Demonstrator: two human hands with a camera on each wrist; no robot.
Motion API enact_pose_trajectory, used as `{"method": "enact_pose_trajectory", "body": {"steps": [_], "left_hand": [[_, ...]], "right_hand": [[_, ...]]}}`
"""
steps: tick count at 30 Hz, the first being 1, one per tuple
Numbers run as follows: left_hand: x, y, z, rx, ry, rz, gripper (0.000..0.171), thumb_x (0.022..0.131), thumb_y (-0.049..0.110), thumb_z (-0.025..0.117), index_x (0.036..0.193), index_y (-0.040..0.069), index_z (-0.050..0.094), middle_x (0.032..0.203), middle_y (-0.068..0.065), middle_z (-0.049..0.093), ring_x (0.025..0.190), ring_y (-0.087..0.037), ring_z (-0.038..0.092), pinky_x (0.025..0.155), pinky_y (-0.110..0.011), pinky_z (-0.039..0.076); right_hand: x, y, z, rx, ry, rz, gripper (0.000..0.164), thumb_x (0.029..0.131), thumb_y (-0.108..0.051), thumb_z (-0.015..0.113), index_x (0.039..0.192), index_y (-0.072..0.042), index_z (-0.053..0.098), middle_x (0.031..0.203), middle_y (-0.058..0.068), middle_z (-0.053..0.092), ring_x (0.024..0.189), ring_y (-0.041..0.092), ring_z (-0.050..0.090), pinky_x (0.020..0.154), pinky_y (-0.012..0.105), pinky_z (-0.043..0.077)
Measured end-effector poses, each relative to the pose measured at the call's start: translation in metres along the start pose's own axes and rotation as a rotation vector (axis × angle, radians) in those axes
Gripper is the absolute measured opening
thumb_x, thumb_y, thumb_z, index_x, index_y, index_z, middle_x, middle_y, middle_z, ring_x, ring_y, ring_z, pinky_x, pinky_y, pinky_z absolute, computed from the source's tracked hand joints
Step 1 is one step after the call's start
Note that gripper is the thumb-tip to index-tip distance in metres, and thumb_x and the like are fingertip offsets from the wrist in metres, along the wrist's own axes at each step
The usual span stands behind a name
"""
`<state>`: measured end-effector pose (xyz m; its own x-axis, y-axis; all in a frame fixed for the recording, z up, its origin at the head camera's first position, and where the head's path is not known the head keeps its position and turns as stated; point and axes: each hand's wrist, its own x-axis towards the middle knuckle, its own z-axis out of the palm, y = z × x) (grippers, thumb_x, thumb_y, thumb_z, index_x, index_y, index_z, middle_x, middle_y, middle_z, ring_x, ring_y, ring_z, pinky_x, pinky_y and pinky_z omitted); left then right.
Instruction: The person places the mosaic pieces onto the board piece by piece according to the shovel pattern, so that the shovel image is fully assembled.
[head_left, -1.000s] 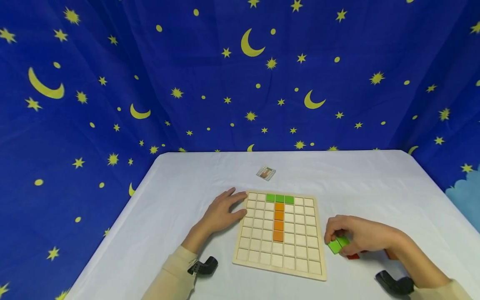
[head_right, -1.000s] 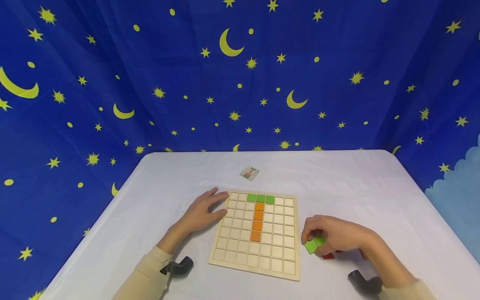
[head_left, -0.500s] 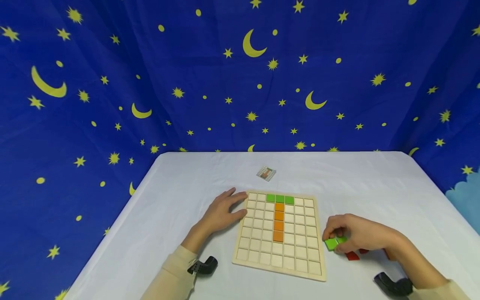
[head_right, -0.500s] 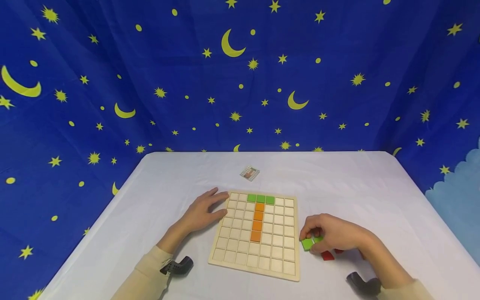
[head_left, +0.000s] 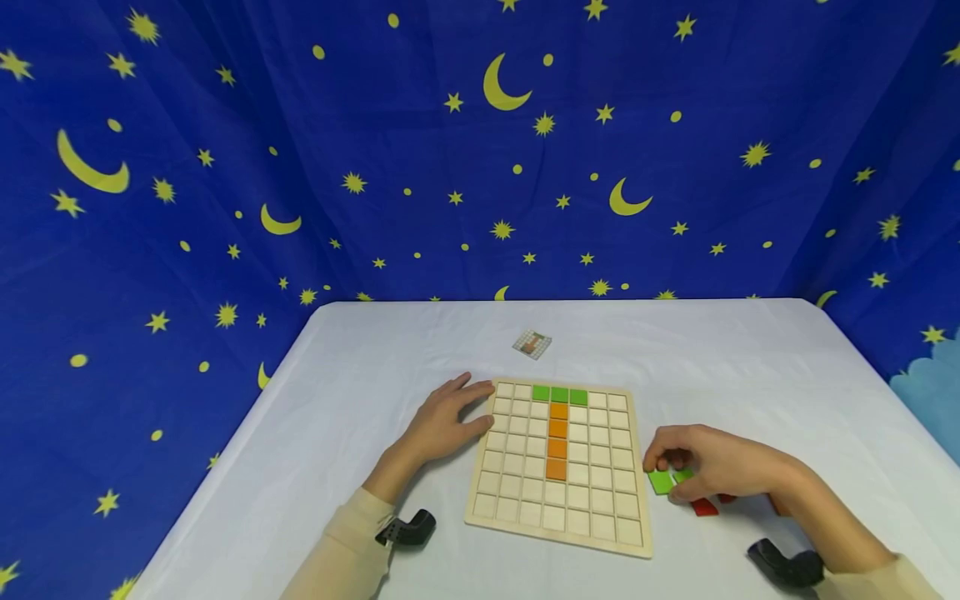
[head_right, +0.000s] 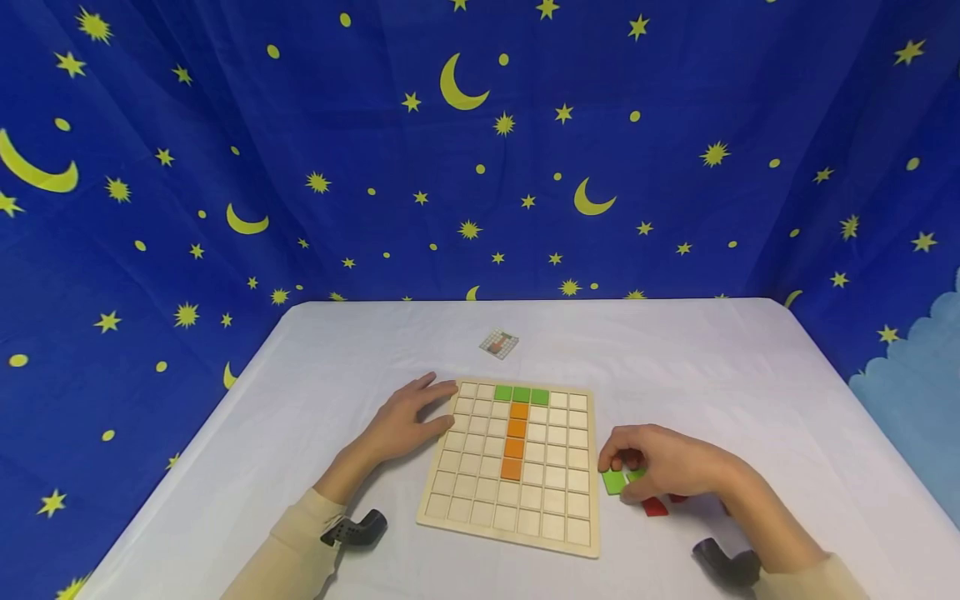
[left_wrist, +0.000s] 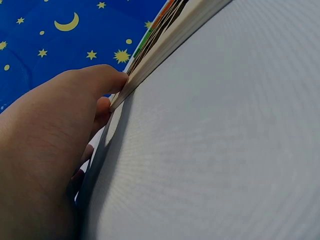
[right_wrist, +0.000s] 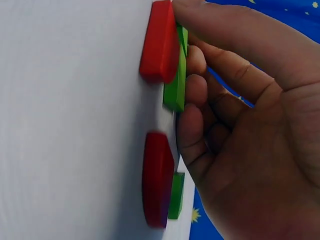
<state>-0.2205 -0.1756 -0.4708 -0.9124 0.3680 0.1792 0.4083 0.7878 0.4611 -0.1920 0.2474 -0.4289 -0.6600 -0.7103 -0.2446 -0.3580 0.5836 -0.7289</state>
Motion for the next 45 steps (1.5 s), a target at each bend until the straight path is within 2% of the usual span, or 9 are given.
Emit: {"method": "enact_pose_trajectory", "body": {"steps": [8,17,23,29,35,42,45], "left_hand": [[-0.001,0.000,-0.003,-0.003,-0.003,-0.008,0.055,0.089,0.052,0.060,0.138,0.029,0.054,0.142,0.012,0.047,0.140,-0.020,0.028,0.109,-0.051,0.026],[0.000,-0.001,-0.004,0.008,0.004,-0.015,0.055,0.089,0.054,0.059,0.139,0.031,0.053,0.144,0.011,0.046,0.140,-0.019,0.027,0.108,-0.051,0.026],[-0.003,0.001,-0.003,-0.019,-0.041,-0.014,0.056,0.090,0.053,0.058,0.140,0.029,0.052,0.146,0.002,0.043,0.141,-0.023,0.026,0.107,-0.055,0.026],[-0.002,0.001,-0.003,-0.016,-0.022,-0.011,0.056,0.090,0.054,0.058,0.140,0.029,0.052,0.146,0.003,0.044,0.140,-0.021,0.026,0.108,-0.053,0.026],[-0.002,0.000,0.001,-0.011,-0.029,0.000,0.056,0.090,0.054,0.058,0.140,0.028,0.052,0.144,0.006,0.046,0.140,-0.020,0.026,0.109,-0.052,0.025],[-0.002,0.001,0.000,-0.018,-0.017,0.005,0.055,0.091,0.051,0.059,0.140,0.027,0.053,0.144,0.004,0.046,0.140,-0.022,0.027,0.109,-0.053,0.025],[-0.002,0.002,-0.002,-0.016,-0.017,0.001,0.055,0.091,0.051,0.059,0.140,0.026,0.053,0.144,0.004,0.046,0.140,-0.022,0.027,0.109,-0.053,0.025]], "right_hand": [[-0.011,0.009,-0.014,0.019,0.046,-0.014,0.032,0.078,-0.024,0.080,0.106,-0.021,0.065,0.096,-0.001,0.061,0.083,0.019,0.053,0.068,0.029,0.045],[-0.026,0.023,-0.034,-0.035,0.137,0.094,0.030,0.082,-0.026,0.076,0.108,-0.020,0.064,0.099,-0.001,0.060,0.087,0.020,0.052,0.074,0.026,0.045],[-0.043,0.041,-0.030,-0.008,0.151,0.145,0.032,0.082,-0.028,0.076,0.107,-0.014,0.061,0.096,0.000,0.058,0.082,0.015,0.050,0.068,0.024,0.043],[-0.060,0.055,-0.031,0.010,0.170,0.121,0.029,0.084,-0.024,0.075,0.101,-0.009,0.057,0.086,0.005,0.052,0.076,0.014,0.048,0.059,0.027,0.039],[-0.076,0.064,-0.028,0.044,0.165,0.157,0.034,0.083,-0.025,0.076,0.100,-0.006,0.055,0.083,0.005,0.051,0.073,0.013,0.049,0.057,0.028,0.039],[-0.084,0.070,-0.027,-0.027,0.250,0.129,0.029,0.083,-0.028,0.076,0.096,-0.010,0.058,0.082,0.001,0.054,0.073,0.011,0.050,0.058,0.025,0.039],[-0.089,0.071,-0.030,-0.059,0.243,0.119,0.022,0.084,-0.026,0.075,0.097,-0.014,0.061,0.088,-0.003,0.059,0.076,0.010,0.052,0.062,0.023,0.043]]}}
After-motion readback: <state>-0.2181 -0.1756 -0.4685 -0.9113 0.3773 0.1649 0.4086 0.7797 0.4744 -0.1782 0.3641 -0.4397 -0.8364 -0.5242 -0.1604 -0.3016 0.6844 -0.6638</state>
